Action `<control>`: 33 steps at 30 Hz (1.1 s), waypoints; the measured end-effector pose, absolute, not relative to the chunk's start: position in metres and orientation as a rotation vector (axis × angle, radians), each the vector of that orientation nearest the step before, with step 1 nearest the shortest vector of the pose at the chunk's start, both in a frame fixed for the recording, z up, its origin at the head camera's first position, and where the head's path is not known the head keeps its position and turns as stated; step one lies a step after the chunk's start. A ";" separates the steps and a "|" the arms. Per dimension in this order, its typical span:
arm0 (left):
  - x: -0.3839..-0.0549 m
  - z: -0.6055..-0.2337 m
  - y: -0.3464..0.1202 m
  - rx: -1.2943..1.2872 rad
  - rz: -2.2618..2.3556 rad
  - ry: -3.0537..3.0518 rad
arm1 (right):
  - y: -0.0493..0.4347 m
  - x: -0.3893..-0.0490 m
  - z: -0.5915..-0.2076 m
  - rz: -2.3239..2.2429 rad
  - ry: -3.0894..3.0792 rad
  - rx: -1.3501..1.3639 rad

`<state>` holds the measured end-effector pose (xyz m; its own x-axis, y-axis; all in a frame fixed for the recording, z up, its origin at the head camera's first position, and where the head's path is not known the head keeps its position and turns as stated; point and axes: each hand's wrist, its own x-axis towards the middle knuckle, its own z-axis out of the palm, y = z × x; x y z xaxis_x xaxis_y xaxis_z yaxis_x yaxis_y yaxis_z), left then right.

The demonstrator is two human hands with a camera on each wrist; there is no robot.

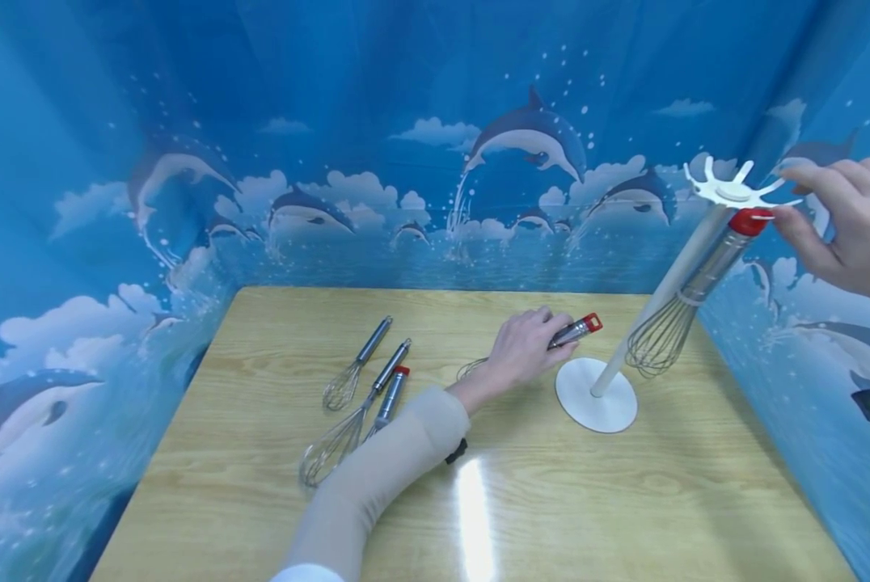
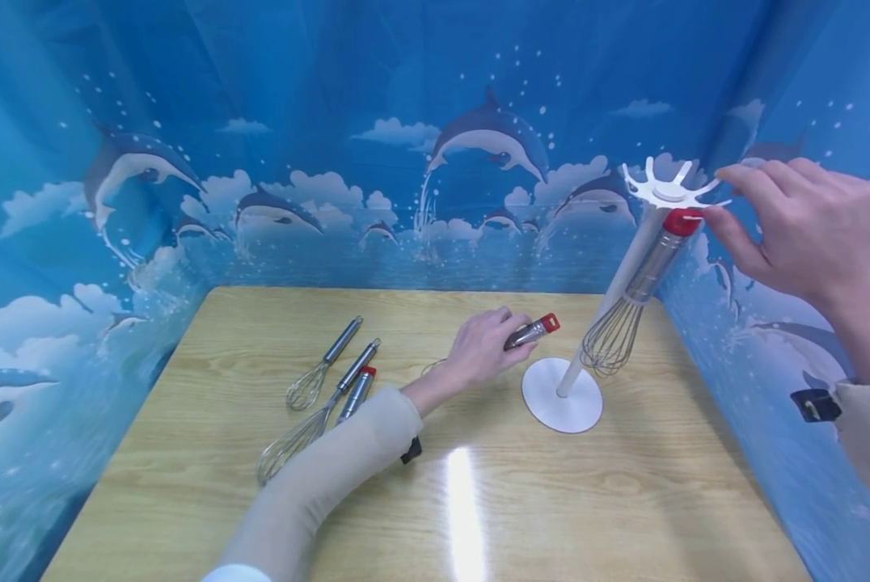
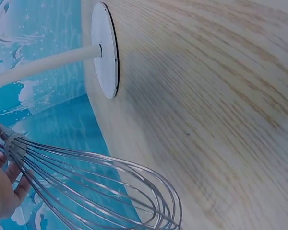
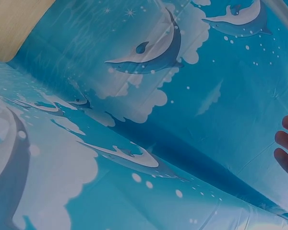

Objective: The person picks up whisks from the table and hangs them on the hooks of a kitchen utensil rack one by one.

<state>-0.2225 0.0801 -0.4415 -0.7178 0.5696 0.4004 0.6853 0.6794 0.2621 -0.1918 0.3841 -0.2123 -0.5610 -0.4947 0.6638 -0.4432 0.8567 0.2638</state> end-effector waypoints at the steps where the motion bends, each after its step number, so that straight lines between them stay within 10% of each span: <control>1: -0.222 -0.441 0.081 -1.003 -0.586 -2.600 | 0.384 -0.192 -0.212 -0.083 -2.246 0.679; 33: -0.208 -0.393 0.098 -1.146 -0.690 -2.308 | 0.383 -0.192 -0.216 -0.047 -2.262 0.647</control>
